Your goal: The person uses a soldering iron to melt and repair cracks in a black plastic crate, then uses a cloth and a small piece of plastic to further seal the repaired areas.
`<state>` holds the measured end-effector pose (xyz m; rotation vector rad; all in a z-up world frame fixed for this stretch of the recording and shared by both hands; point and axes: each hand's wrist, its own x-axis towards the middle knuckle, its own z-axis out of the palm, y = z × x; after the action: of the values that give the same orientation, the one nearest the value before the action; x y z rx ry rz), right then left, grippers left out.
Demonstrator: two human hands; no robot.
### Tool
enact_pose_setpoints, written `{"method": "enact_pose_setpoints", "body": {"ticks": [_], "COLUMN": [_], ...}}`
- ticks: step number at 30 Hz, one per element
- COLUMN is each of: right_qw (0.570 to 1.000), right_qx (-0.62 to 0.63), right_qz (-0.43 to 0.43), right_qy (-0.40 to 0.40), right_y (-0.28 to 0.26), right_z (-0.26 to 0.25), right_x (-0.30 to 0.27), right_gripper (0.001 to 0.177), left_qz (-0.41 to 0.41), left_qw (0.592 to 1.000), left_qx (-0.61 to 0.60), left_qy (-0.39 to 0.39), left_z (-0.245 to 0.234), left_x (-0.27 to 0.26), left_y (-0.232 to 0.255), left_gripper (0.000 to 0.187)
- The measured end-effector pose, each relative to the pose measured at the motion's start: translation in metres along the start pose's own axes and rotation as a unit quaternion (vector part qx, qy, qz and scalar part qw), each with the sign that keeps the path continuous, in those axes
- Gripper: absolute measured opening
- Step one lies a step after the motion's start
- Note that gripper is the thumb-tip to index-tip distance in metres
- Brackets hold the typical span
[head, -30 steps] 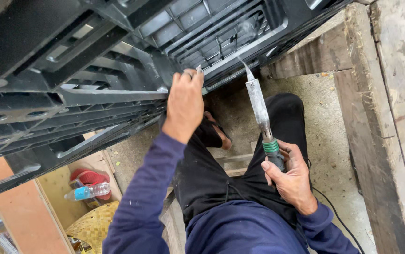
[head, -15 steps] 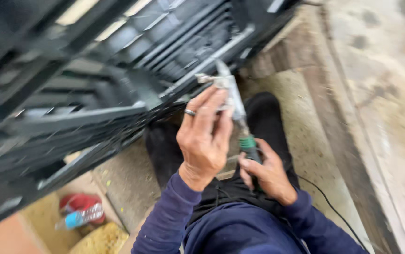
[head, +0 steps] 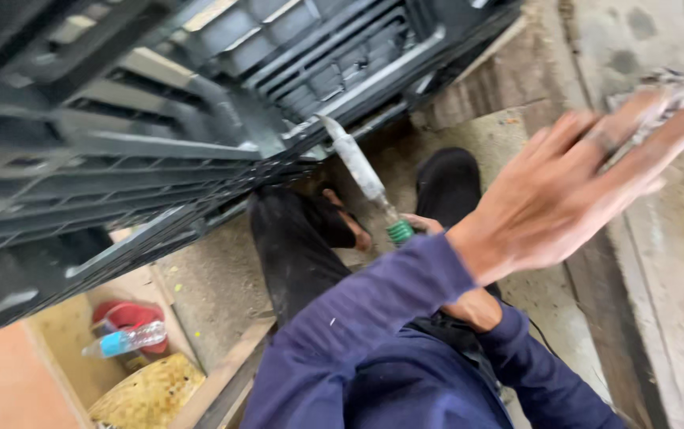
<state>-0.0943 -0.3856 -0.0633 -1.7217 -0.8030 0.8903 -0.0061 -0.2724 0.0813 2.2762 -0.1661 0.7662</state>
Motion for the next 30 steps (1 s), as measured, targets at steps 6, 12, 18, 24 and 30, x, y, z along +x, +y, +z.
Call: {"method": "enact_pose_setpoints", "body": {"ticks": [6, 12, 18, 24, 30], "right_qw": [0.997, 0.923, 0.962, 0.976, 0.978], "right_qx": [0.031, 0.275, 0.158, 0.101, 0.014], "right_qz": [-0.052, 0.268, 0.214, 0.179, 0.204], "right_qy": [0.050, 0.030, 0.055, 0.069, 0.052], "right_y": [-0.075, -0.118, -0.123, -0.127, -0.155], "right_z": [0.003, 0.022, 0.025, 0.012, -0.002], "right_x": [0.034, 0.043, 0.027, 0.028, 0.044], "right_gripper": [0.054, 0.050, 0.051, 0.049, 0.048], "left_qz": [-0.042, -0.104, -0.353, -0.344, -0.245], "left_qw": [0.982, 0.957, 0.864, 0.877, 0.905], "left_qx": [0.065, 0.127, -0.109, 0.048, 0.045], "left_qy": [0.171, 0.237, 0.343, 0.330, 0.346], "left_z": [-0.171, -0.246, -0.178, -0.143, -0.172], "left_x": [-0.048, -0.047, -0.134, -0.176, -0.155], "left_y": [0.007, -0.001, -0.072, -0.097, -0.091], "left_gripper": [0.045, 0.027, 0.021, 0.043, 0.064]}}
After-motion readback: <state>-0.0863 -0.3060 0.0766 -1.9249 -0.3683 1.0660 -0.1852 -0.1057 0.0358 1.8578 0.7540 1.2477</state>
